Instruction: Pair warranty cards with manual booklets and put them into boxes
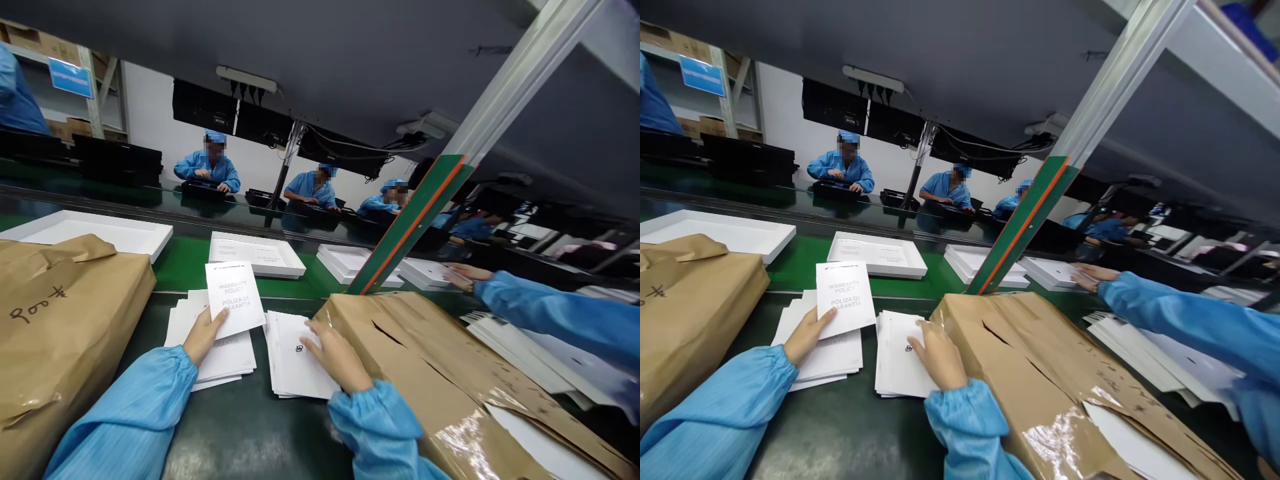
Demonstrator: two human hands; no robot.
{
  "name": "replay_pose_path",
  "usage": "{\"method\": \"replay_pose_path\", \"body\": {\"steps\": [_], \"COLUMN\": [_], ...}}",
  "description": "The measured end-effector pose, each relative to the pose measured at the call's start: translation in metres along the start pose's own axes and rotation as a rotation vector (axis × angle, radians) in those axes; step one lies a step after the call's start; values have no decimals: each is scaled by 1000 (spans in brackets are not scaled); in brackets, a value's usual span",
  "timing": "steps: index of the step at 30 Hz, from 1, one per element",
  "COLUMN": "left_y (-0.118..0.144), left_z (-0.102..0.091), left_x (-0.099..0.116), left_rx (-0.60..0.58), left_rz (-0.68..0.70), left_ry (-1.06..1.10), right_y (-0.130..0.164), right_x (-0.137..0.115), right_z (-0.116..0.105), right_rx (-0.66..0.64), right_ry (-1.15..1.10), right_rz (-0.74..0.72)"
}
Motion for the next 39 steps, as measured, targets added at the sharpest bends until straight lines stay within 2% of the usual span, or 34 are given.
{"method": "replay_pose_path", "body": {"steps": [2,4,8,15,22,28,35,39], "left_y": [0,0,0,0,1,1,2,2], "left_z": [0,1,3,3,4,5,5,5], "left_x": [0,1,3,5,5,7,8,9], "left_rx": [5,10,1,-25,-36,-35,-38,-46], "left_rz": [2,5,16,42,57,43,59,70], "left_ry": [-17,-34,-56,-103,-133,-130,-156,-173], "right_y": [15,29,41,46,47,52,46,44], "right_x": [14,23,27,23,35,33,40,43], "right_z": [1,5,7,12,20,22,24,26], "right_rx": [53,61,115,288,220,306,189,192], "right_ry": [268,382,452,554,425,425,254,174], "right_rz": [82,129,171,67,132,65,139,101]}}
Point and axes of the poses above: each hand's wrist, its own y-axis away from the middle knuckle, its own z-axis out of the palm, x = y × z, the point moved 2 cm from there along -y, towards the middle knuckle, and after that the axes turned 15 degrees about z, right-handed, at the moved point
